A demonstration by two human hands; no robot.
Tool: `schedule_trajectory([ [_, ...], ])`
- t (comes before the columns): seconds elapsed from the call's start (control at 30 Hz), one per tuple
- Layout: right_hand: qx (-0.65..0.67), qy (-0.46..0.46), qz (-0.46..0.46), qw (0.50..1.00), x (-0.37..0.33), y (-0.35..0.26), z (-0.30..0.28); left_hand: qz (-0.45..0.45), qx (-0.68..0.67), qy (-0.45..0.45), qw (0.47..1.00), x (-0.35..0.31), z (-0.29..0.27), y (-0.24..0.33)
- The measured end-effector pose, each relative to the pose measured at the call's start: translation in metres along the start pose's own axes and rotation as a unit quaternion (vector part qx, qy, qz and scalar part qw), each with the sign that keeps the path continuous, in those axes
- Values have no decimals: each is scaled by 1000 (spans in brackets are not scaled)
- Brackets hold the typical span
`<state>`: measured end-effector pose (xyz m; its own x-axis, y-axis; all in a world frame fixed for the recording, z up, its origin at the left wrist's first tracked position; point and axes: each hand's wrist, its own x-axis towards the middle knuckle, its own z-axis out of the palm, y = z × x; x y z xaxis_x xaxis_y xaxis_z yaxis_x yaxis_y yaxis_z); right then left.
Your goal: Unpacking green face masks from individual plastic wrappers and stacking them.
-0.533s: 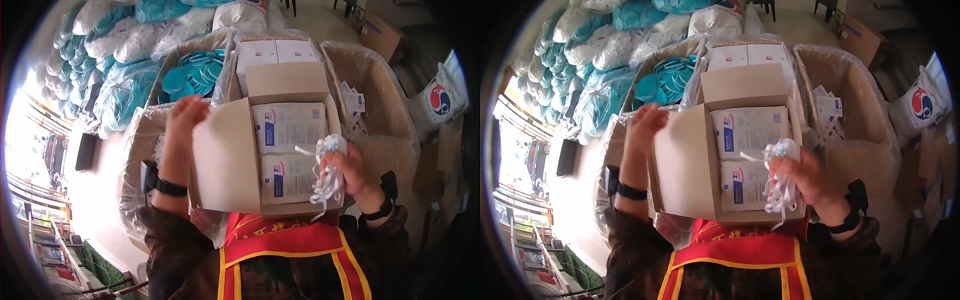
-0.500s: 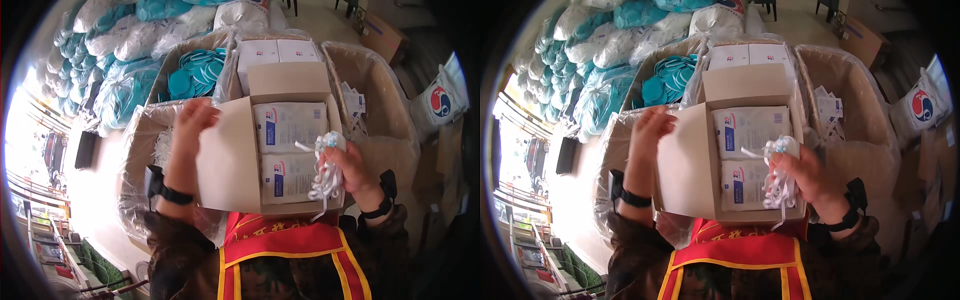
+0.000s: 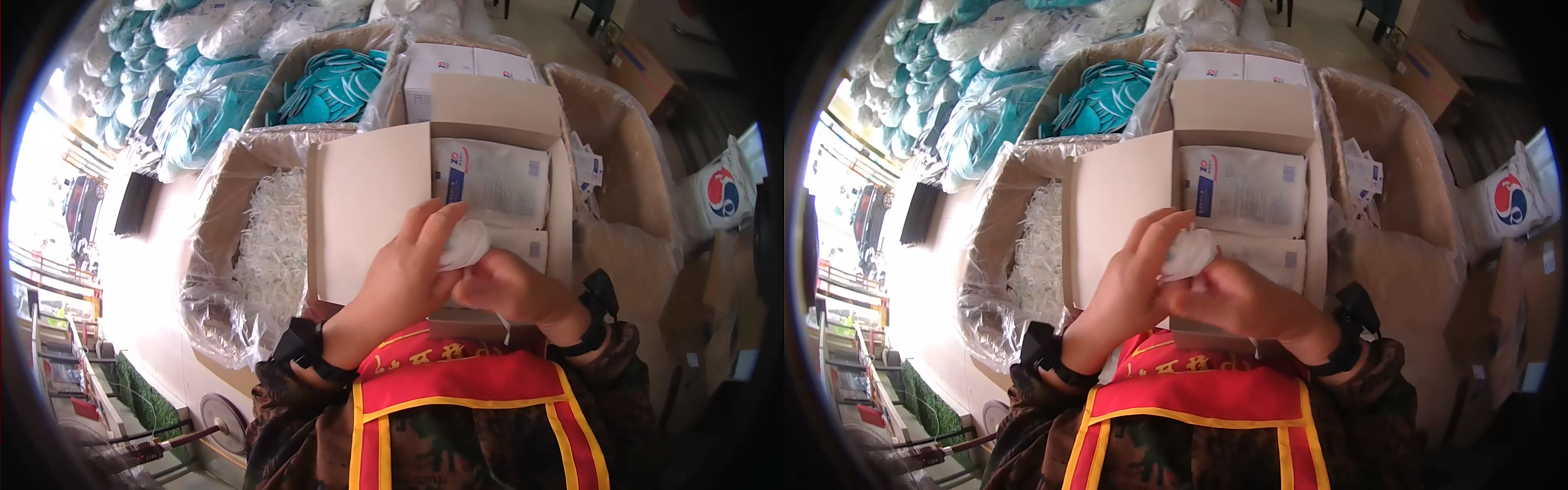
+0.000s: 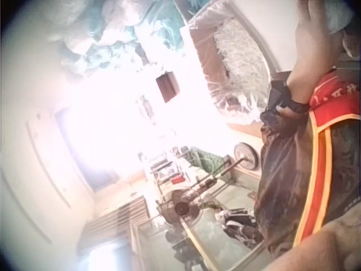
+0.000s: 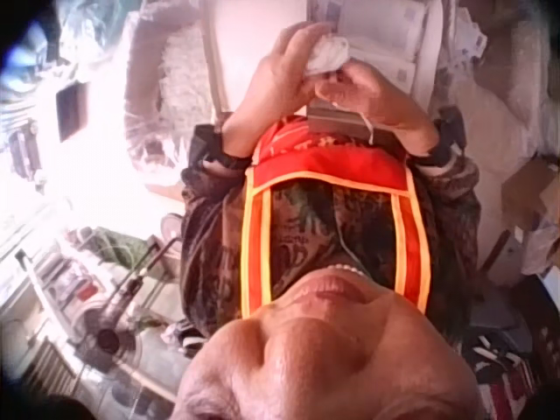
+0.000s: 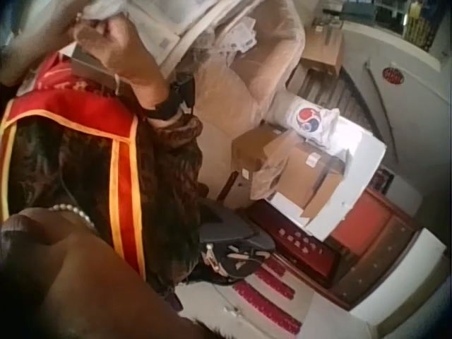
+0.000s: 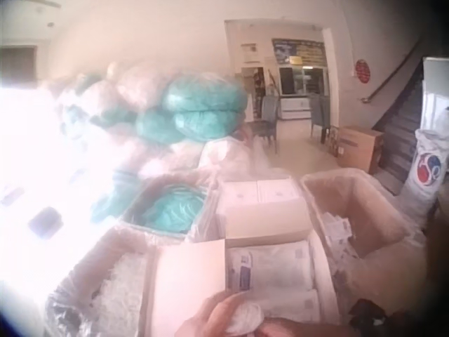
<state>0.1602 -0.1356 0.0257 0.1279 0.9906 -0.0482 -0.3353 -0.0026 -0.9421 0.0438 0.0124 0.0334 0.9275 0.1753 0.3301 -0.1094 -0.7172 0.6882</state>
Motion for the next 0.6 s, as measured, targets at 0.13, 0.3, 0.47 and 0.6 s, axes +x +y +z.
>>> schedule_trajectory([
  [0.13,-217,-42,-48,974,-2,-4,17,1,-8,50,999,-16,-19,7],
  [0.3,-249,-69,-165,952,-12,-20,21,86,141,166,972,-21,-57,12],
  [0.47,-300,48,-164,939,-26,-24,-18,-8,218,449,867,-63,-172,-71],
  [0.6,-336,108,-139,925,-18,-33,-46,-157,439,370,804,-104,-241,-138],
])
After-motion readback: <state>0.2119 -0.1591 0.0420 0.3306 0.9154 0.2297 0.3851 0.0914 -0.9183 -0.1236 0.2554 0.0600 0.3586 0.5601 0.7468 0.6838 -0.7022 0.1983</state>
